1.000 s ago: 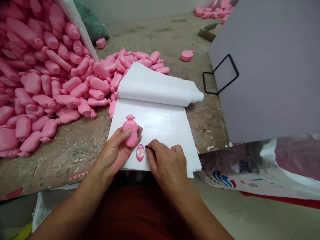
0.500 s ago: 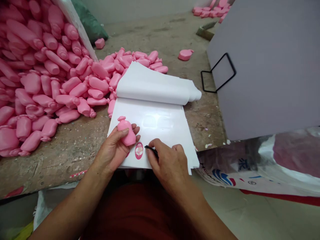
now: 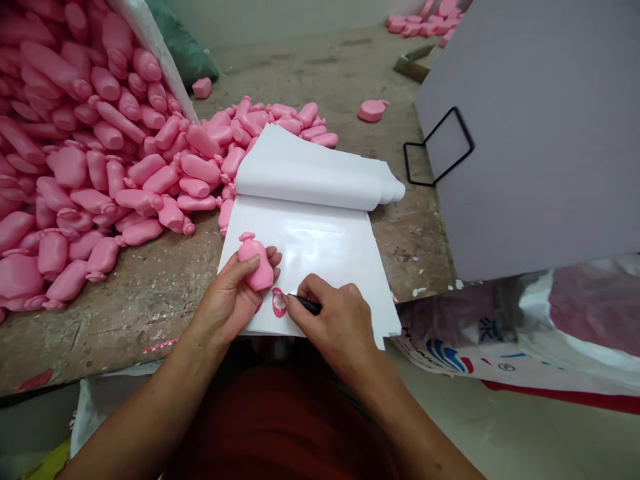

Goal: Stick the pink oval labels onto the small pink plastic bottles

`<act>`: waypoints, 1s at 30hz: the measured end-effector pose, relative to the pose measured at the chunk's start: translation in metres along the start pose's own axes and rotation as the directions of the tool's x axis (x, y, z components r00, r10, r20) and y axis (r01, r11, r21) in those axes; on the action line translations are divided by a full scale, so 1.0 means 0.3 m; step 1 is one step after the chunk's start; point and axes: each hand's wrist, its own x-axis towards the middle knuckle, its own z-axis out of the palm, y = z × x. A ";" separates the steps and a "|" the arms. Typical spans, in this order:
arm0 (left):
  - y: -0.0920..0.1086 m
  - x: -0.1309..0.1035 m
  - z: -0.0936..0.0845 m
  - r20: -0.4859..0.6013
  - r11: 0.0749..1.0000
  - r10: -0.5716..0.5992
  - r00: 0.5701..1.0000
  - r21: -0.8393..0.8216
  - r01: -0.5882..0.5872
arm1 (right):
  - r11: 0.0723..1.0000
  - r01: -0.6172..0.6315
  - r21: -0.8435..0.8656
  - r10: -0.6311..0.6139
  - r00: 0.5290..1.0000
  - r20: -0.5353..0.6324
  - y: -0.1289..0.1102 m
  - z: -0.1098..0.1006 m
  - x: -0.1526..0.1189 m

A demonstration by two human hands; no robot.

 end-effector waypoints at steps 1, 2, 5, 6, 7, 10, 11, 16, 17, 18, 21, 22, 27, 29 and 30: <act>0.001 0.001 -0.001 -0.004 1.000 0.000 1.000 0.003 0.000 | 0.989 -0.045 0.139 0.039 0.998 0.041 -0.001 -0.013 -0.003; 0.001 0.002 -0.001 -0.004 1.000 0.003 1.000 0.010 -0.003 | 0.959 -0.089 0.269 0.070 0.994 0.078 -0.003 -0.027 -0.005; 0.001 -0.005 -0.003 0.014 0.998 0.028 1.000 0.062 -0.029 | 0.843 -0.170 0.510 0.111 0.983 0.144 -0.009 -0.069 -0.006; 0.000 -0.012 -0.002 0.034 0.995 0.038 0.999 0.088 -0.041 | 0.823 -0.174 0.541 0.108 0.982 0.152 -0.013 -0.080 -0.005; -0.001 -0.022 -0.001 0.061 0.992 0.041 0.997 0.114 -0.048 | 0.812 -0.171 0.558 0.097 0.982 0.160 -0.017 -0.089 -0.004; -0.005 -0.063 0.010 0.162 0.988 -0.010 0.987 0.157 -0.015 | 0.805 -0.140 0.577 0.057 0.985 0.160 -0.032 -0.103 0.003; -0.006 -0.077 0.015 0.188 0.988 -0.042 0.981 0.155 0.012 | 0.804 -0.128 0.581 0.048 0.987 0.150 -0.037 -0.105 0.005; -0.009 -0.128 0.040 0.229 0.983 -0.153 0.961 0.136 0.124 | 0.803 -0.082 0.590 0.021 0.994 0.110 -0.043 -0.104 0.006; -0.009 -0.133 0.043 0.234 0.981 -0.162 0.959 0.141 0.131 | 0.799 -0.081 0.595 0.019 0.994 0.110 -0.041 -0.103 0.005; -0.009 -0.138 0.045 0.240 0.980 -0.169 0.956 0.148 0.136 | 0.794 -0.082 0.603 0.018 0.994 0.112 -0.037 -0.102 0.004; -0.010 -0.148 0.050 0.256 0.977 -0.178 0.950 0.160 0.140 | 0.783 -0.088 0.615 0.012 0.992 0.126 -0.025 -0.098 0.002; -0.011 -0.150 0.052 0.259 0.977 -0.179 0.949 0.162 0.141 | 0.782 -0.088 0.617 0.008 0.991 0.132 -0.022 -0.097 0.002; -0.013 -0.156 0.057 0.261 0.977 -0.172 0.950 0.171 0.130 | 0.770 -0.078 0.633 -0.008 0.991 0.132 -0.017 -0.093 0.001; -0.014 -0.157 0.058 0.259 0.977 -0.174 0.950 0.170 0.133 | 0.768 -0.073 0.636 -0.011 0.992 0.127 -0.019 -0.093 0.000; -0.014 -0.157 0.059 0.260 0.977 -0.175 0.950 0.168 0.135 | 0.768 -0.074 0.637 -0.010 0.992 0.128 -0.020 -0.093 0.000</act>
